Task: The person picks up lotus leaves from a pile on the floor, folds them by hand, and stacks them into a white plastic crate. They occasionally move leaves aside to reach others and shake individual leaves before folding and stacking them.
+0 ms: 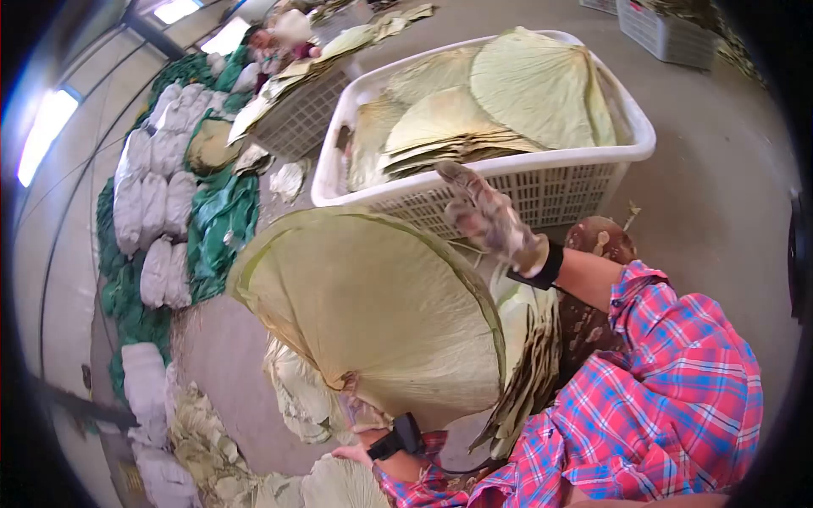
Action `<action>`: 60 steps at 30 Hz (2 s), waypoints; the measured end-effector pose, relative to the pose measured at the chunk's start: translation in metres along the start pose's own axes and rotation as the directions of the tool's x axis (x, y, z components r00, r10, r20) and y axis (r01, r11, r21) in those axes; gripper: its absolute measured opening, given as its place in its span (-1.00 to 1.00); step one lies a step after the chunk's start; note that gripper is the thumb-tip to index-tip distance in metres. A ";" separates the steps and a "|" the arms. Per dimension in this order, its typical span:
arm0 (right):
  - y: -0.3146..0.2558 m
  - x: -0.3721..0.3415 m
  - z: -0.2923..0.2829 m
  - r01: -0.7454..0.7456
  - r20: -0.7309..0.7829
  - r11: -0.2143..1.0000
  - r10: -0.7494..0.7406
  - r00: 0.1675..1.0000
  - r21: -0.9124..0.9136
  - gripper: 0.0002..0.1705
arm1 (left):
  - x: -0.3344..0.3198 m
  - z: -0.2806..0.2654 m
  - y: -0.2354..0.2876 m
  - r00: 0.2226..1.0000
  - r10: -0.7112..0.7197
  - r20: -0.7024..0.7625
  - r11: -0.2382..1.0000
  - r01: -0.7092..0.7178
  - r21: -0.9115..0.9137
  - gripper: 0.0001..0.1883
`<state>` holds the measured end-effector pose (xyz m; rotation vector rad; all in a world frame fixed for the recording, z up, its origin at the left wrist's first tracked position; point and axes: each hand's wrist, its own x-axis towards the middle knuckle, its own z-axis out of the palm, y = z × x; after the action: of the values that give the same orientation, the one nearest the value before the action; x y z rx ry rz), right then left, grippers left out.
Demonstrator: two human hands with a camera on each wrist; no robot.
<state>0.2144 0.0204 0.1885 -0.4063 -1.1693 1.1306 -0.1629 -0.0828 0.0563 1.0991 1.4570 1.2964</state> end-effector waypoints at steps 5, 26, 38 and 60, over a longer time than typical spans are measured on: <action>0.114 -0.020 -0.040 -0.513 0.007 0.818 0.530 0.848 0.260 -0.46 | -0.018 0.027 -0.020 0.995 -0.056 0.083 0.566 0.100 -0.818 -0.58; 0.001 -0.022 0.078 -0.644 0.637 0.732 0.390 0.665 0.223 -0.27 | -0.011 0.052 -0.100 0.922 0.271 0.276 0.349 0.173 -0.921 -0.50; 0.018 -0.043 0.052 -0.525 0.652 0.838 0.482 0.586 -0.148 -0.31 | -0.019 0.047 -0.077 0.979 0.075 0.189 0.466 0.133 -0.875 -0.44; 0.170 -0.029 -0.074 -0.623 0.525 0.588 0.357 0.773 0.516 -0.77 | 0.000 0.024 -0.038 0.936 -0.334 -0.110 0.855 0.252 -0.453 -0.58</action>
<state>0.1976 0.0896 0.0145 0.0728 -0.8739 2.1240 -0.1415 -0.0797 0.0164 0.4497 1.3163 1.4337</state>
